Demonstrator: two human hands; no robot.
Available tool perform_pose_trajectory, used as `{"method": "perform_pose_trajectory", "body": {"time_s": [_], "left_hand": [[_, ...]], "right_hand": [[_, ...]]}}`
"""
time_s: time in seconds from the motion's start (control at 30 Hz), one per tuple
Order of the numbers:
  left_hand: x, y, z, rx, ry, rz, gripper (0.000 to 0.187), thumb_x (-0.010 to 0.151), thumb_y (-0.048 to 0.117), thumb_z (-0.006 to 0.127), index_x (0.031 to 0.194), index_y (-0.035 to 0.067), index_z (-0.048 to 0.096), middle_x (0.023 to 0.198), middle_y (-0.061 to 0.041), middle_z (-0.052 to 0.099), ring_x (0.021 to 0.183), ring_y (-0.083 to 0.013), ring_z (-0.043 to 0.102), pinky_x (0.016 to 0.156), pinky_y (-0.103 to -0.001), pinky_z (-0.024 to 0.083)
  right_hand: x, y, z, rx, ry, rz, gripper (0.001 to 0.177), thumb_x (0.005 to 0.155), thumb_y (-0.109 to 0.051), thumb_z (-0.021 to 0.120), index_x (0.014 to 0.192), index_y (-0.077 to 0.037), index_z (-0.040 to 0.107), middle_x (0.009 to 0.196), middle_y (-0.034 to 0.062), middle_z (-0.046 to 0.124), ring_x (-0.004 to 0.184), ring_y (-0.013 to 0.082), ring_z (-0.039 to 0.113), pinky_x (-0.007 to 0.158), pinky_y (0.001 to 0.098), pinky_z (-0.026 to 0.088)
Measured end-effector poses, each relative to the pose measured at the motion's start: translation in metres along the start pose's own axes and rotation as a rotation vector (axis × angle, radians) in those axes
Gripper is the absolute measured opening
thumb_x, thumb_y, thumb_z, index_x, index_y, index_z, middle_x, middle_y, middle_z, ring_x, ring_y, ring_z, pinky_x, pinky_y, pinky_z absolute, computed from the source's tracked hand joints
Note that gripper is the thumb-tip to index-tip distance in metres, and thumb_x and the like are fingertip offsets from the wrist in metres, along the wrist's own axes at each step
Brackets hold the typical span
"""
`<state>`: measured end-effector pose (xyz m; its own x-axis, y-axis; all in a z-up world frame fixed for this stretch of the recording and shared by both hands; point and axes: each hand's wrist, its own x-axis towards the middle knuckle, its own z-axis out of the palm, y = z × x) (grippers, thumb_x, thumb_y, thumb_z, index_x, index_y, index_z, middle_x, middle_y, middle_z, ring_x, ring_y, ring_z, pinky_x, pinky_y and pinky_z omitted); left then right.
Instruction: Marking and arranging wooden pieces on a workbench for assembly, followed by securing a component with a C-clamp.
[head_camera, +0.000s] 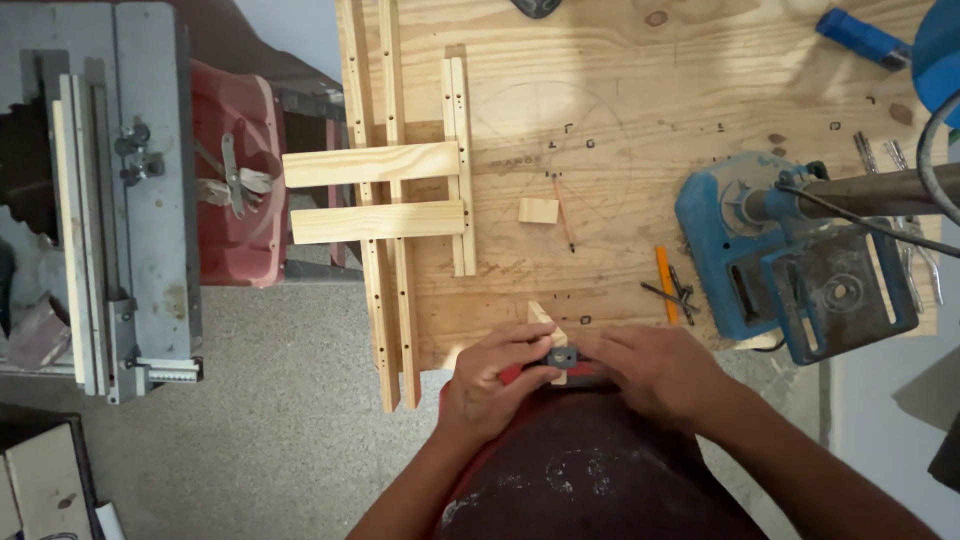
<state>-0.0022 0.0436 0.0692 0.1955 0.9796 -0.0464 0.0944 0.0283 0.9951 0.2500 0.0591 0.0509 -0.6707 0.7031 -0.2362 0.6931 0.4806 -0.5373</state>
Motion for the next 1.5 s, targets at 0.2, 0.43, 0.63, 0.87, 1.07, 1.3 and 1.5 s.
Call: {"method": "perform_pose_trajectory", "body": {"time_s": [0.2, 0.43, 0.63, 0.87, 1.07, 1.3, 1.5], "left_hand": [[0.002, 0.001, 0.002, -0.031, -0.002, -0.030, 0.020, 0.084, 0.016, 0.083, 0.103, 0.008, 0.078, 0.116, -0.015, 0.077, 0.109, -0.0255, 0.075, 0.099, -0.037, 0.061], [-0.009, 0.009, 0.010, 0.059, 0.019, -0.114, 0.028, 0.084, 0.015, 0.083, 0.110, 0.007, 0.078, 0.117, -0.011, 0.078, 0.111, -0.0224, 0.074, 0.118, -0.045, 0.046], [-0.016, 0.012, 0.015, 0.086, 0.080, -0.002, 0.020, 0.087, 0.008, 0.080, 0.105, 0.002, 0.075, 0.119, -0.014, 0.076, 0.112, -0.0246, 0.073, 0.112, -0.042, 0.053], [-0.016, 0.015, 0.013, 0.168, 0.079, -0.104, 0.015, 0.087, 0.015, 0.080, 0.100, 0.007, 0.079, 0.112, -0.007, 0.075, 0.116, -0.0270, 0.071, 0.097, -0.036, 0.058], [-0.014, 0.021, 0.010, 0.111, 0.063, -0.174, 0.026, 0.083, 0.013, 0.083, 0.106, 0.004, 0.079, 0.115, -0.012, 0.078, 0.108, -0.0227, 0.076, 0.099, -0.034, 0.060], [-0.017, 0.002, 0.017, 0.134, 0.107, -0.020, 0.026, 0.082, 0.013, 0.085, 0.103, 0.001, 0.078, 0.106, -0.016, 0.079, 0.100, -0.0253, 0.077, 0.096, -0.037, 0.062], [-0.016, 0.009, 0.013, 0.176, 0.079, -0.038, 0.023, 0.085, 0.012, 0.083, 0.102, -0.001, 0.077, 0.109, -0.016, 0.078, 0.104, -0.0254, 0.076, 0.100, -0.037, 0.060]], "right_hand": [[0.011, -0.008, -0.028, 0.142, -0.080, -0.069, 0.078, 0.073, -0.003, 0.073, 0.145, -0.024, 0.055, 0.116, -0.0006, 0.078, 0.093, 0.0287, 0.073, 0.062, 0.0433, 0.059], [0.016, -0.006, -0.040, 0.345, -0.114, -0.062, 0.040, 0.103, -0.030, 0.050, 0.138, -0.017, 0.061, 0.103, 0.0034, 0.079, 0.084, 0.0267, 0.074, 0.071, 0.0400, 0.056], [0.029, -0.017, -0.066, 0.504, -0.266, 0.003, 0.053, 0.102, -0.046, 0.038, 0.143, -0.022, 0.061, 0.138, 0.0020, 0.072, 0.117, 0.0260, 0.072, 0.092, 0.0369, 0.051], [0.045, -0.017, -0.083, 0.685, -0.446, 0.020, 0.056, 0.099, -0.053, 0.035, 0.134, -0.024, 0.068, 0.115, -0.0027, 0.081, 0.090, 0.0181, 0.075, 0.076, 0.0332, 0.054], [0.044, -0.013, -0.079, 0.735, -0.563, 0.114, 0.051, 0.098, -0.055, 0.036, 0.113, -0.021, 0.070, 0.093, -0.0024, 0.072, 0.077, 0.0153, 0.063, 0.072, 0.0319, 0.045], [0.026, -0.004, -0.076, 0.568, -0.535, 0.286, 0.062, 0.096, -0.058, 0.035, 0.141, -0.030, 0.066, 0.144, -0.0038, 0.070, 0.130, 0.0190, 0.067, 0.104, 0.0346, 0.048], [-0.031, 0.038, -0.048, 0.373, -0.279, 0.407, 0.068, 0.102, -0.053, 0.017, 0.136, -0.019, 0.065, 0.143, 0.0056, 0.064, 0.136, 0.0246, 0.055, 0.111, 0.0448, 0.042]]}}
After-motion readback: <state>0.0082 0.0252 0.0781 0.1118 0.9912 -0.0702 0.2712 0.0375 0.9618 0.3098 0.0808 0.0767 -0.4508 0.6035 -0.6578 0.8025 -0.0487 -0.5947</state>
